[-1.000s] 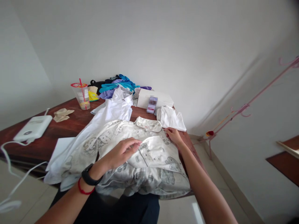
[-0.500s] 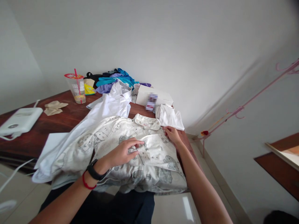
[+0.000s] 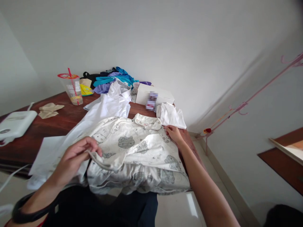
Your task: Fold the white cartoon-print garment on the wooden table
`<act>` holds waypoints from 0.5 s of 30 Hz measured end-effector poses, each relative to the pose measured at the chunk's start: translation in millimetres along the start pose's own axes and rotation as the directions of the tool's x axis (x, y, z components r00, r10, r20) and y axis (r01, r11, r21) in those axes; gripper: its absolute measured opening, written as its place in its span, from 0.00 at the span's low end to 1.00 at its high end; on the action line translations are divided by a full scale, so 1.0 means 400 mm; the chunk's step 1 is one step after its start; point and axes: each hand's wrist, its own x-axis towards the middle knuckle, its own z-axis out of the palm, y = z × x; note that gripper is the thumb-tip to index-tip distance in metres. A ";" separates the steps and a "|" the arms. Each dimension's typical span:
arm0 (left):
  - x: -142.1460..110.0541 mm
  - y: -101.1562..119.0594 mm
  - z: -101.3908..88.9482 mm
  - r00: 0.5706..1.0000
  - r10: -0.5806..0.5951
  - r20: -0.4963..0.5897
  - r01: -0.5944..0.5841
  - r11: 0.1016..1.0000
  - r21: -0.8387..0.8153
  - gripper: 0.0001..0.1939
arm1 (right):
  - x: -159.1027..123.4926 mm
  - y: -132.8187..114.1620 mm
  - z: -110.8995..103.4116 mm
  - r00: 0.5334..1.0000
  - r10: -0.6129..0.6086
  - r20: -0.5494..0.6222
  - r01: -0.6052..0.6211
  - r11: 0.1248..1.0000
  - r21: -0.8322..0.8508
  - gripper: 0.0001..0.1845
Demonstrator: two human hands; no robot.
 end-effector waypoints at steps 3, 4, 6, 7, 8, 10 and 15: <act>-0.016 -0.025 -0.037 0.990 -0.085 -0.111 0.100 0.985 0.139 0.13 | -0.003 -0.008 0.000 1.000 0.016 -0.008 -0.016 1.000 0.007 0.19; -0.022 -0.030 -0.040 0.990 -0.080 -0.113 0.100 0.977 0.187 0.14 | -0.004 -0.011 0.000 1.000 0.020 -0.011 -0.020 1.000 0.010 0.19; -0.033 -0.032 -0.035 0.989 -0.052 -0.135 0.088 0.957 0.278 0.14 | -0.005 -0.014 0.000 1.000 0.022 -0.018 -0.022 1.000 0.014 0.18; -0.038 -0.030 -0.026 0.985 -0.037 -0.167 0.090 0.943 0.319 0.17 | -0.006 -0.015 0.000 1.000 0.022 -0.020 -0.021 1.000 0.017 0.18; -0.041 -0.026 -0.015 0.978 -0.025 -0.206 0.099 0.929 0.356 0.21 | -0.006 -0.016 0.001 1.000 0.021 -0.021 -0.021 1.000 0.018 0.18; -0.040 -0.015 0.010 0.969 -0.025 -0.247 0.131 0.896 0.424 0.29 | -0.005 -0.016 0.000 1.000 0.019 -0.019 -0.019 1.000 0.019 0.18; -0.009 -0.002 0.037 0.983 0.055 -0.174 0.039 0.869 0.494 0.35 | -0.004 -0.014 -0.001 1.000 0.015 -0.003 -0.015 1.000 0.003 0.17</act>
